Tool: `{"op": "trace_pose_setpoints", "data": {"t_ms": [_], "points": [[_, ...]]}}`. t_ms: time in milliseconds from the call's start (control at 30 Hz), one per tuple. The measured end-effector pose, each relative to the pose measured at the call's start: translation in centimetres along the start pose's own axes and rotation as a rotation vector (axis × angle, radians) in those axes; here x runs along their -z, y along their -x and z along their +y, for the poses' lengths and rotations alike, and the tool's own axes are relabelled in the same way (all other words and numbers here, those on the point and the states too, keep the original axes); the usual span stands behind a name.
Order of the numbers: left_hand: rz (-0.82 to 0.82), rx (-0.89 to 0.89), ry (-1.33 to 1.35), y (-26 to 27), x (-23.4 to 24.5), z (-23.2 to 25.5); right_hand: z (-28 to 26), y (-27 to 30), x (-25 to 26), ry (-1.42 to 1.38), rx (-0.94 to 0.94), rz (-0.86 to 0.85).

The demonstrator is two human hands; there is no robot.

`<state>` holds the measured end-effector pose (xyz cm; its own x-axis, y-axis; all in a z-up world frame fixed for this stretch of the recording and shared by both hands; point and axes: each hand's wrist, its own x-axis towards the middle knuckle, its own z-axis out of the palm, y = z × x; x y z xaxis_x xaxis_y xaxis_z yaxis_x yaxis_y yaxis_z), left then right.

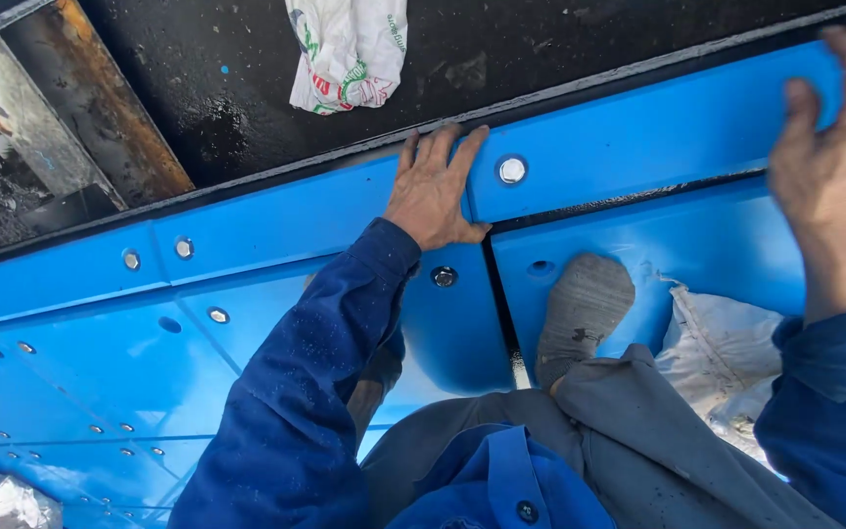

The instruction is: Assembling large blue plastic panels by inserting and hand-tightening bolts and washers.

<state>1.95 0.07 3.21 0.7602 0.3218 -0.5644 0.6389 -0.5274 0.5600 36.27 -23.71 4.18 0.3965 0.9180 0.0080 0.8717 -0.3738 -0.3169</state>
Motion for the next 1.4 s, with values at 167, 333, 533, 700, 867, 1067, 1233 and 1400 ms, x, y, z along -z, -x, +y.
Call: {"op": "trace_pose_setpoints", "data": {"t_ms": [167, 333, 533, 700, 867, 1067, 1233, 1400], "points": [[-0.066, 0.018, 0.002, -0.6, 0.5, 0.1, -14.7, -5.1, -3.4, -0.254, 0.341, -0.343], [-0.046, 0.008, 0.022, -0.4, -0.2, -0.3, -16.4, -6.6, -5.6, 0.005, 0.582, -0.457], [-0.024, -0.001, 0.033, -0.4, -1.1, -0.5, -16.1, -6.3, -6.2, 0.099, 0.663, -0.579], [0.021, 0.012, 0.051, -0.2, -1.3, -0.2, -17.2, -5.0, -5.7, 0.146, 0.663, -0.527], [0.066, -0.002, 0.063, 0.0, -2.2, -0.4, -18.0, -3.9, -6.7, 0.229, 0.515, -0.507], [0.049, -0.003, 0.048, -0.3, -2.3, -0.5, -17.7, -5.5, -5.9, 0.201, 0.458, -0.510], [0.064, -0.006, 0.047, -0.4, -2.9, -0.6, -16.4, -6.1, -5.8, -0.010, 0.540, -0.572], [0.065, -0.010, 0.082, -0.1, -2.5, -0.7, -16.2, -6.3, -6.4, 0.040, 0.569, -0.653]]}}
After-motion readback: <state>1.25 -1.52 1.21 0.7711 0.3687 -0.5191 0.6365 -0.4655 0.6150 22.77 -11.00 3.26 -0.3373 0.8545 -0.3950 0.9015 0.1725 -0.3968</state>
